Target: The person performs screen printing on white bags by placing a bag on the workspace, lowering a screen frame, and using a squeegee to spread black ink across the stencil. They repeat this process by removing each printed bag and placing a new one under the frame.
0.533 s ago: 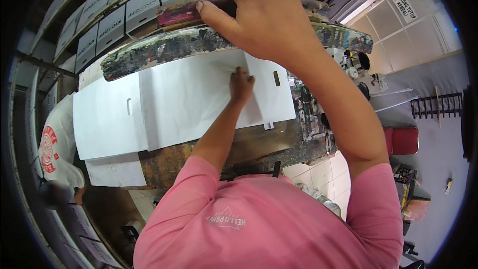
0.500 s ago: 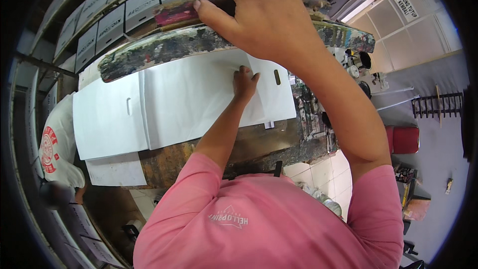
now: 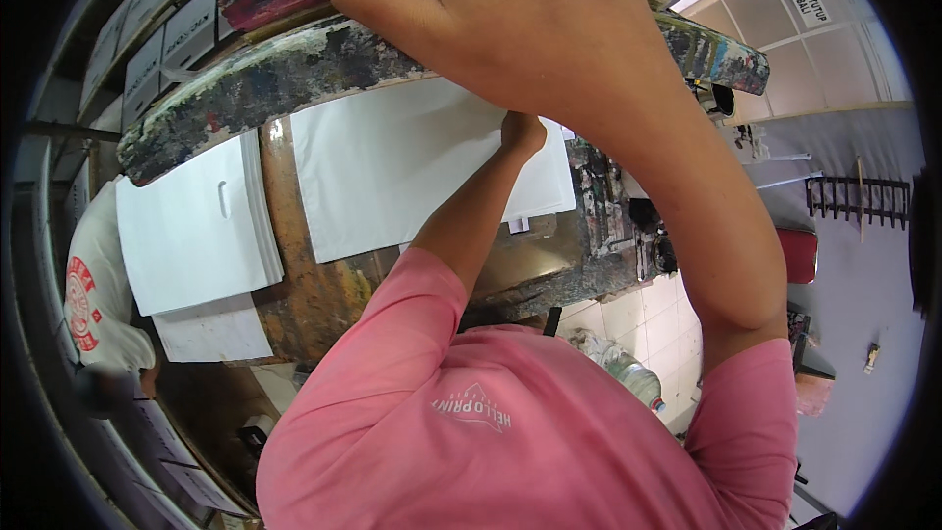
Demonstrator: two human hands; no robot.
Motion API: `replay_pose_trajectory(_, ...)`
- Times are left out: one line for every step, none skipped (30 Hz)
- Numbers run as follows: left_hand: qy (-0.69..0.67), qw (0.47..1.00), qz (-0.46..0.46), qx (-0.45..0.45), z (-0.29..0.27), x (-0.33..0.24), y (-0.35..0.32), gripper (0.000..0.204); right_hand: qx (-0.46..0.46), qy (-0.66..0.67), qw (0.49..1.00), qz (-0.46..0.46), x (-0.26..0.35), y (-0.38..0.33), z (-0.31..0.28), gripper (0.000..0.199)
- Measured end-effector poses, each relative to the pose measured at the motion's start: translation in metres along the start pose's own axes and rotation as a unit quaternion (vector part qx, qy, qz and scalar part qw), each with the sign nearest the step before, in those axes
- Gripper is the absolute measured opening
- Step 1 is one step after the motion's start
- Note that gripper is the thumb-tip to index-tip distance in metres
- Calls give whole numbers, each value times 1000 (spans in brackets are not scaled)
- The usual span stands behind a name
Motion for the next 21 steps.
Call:
replay_pose_trajectory(1,1000,-1,7,4,-2,1,44,13,-14,1000,18,7,-1,-4,63)
replay_pose_trajectory(-17,999,28,-17,3,-6,1,46,70,-16,997,43,12,8,-7,63)
replay_pose_trajectory(-34,997,57,-40,1,-12,-1,48,128,-21,989,68,15,16,-8,63)
replay_pose_trajectory(-54,993,93,-51,5,-27,-6,49,227,-18,967,115,11,30,-18,63)
replay_pose_trajectory(-73,990,107,-46,9,-39,-12,51,209,-14,971,118,3,28,-17,63)
replay_pose_trajectory(-83,988,120,-43,10,-49,-12,50,191,-10,975,115,-1,27,-16,62)
replay_pose_trajectory(-88,988,119,-52,6,-48,-9,50,55,-1,997,52,-5,9,2,62)
replay_pose_trajectory(-89,988,117,-54,4,-51,-8,50,-18,6,1000,24,-5,3,4,62)
replay_pose_trajectory(-94,987,119,-55,4,-53,-7,49,-91,7,996,-3,-2,-1,2,61)
replay_pose_trajectory(-98,987,118,-56,2,-54,-5,49,-99,7,995,-1,-1,-1,5,61)
replay_pose_trajectory(-103,986,116,-56,1,-55,-5,49,-77,6,997,5,0,0,7,61)
replay_pose_trajectory(-106,986,117,-51,0,-58,-6,49,-57,1,998,16,2,0,5,61)
replay_pose_trajectory(-112,986,115,-46,-2,-59,-8,48,-7,-4,1000,30,7,3,-4,61)
replay_pose_trajectory(-117,987,107,-41,-9,-57,-8,48,-5,10,1000,13,11,2,-6,61)
replay_pose_trajectory(-121,988,93,-29,-17,-56,-11,48,-4,24,1000,2,11,-1,-8,60)
replay_pose_trajectory(-122,990,67,-19,-31,-48,-14,48,-51,60,996,-39,4,-6,-2,60)
replay_pose_trajectory(-115,993,36,-9,-52,-37,-21,48,-77,68,993,-50,-3,-8,0,60)
replay_pose_trajectory(-94,995,14,-18,-83,-19,-31,47,-103,77,990,-64,-8,-10,2,60)
replay_pose_trajectory(-30,996,47,-71,-123,10,-41,45,-110,56,991,-60,-4,-9,1,60)
replay_pose_trajectory(40,983,126,-124,-175,30,-60,50,-113,42,992,-50,-9,-9,3,60)
replay_pose_trajectory(110,976,17,-186,-225,48,-85,55,-116,26,992,-37,-15,-11,3,60)
Point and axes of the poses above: each hand's wrist, its own y-axis towards the middle knuckle, its own z-axis out of the palm, x = y × z, the point moved 5 cm from there along y, towards the middle knuckle, and after that the axes turned 3 degrees about -y, right-handed, at the moved point
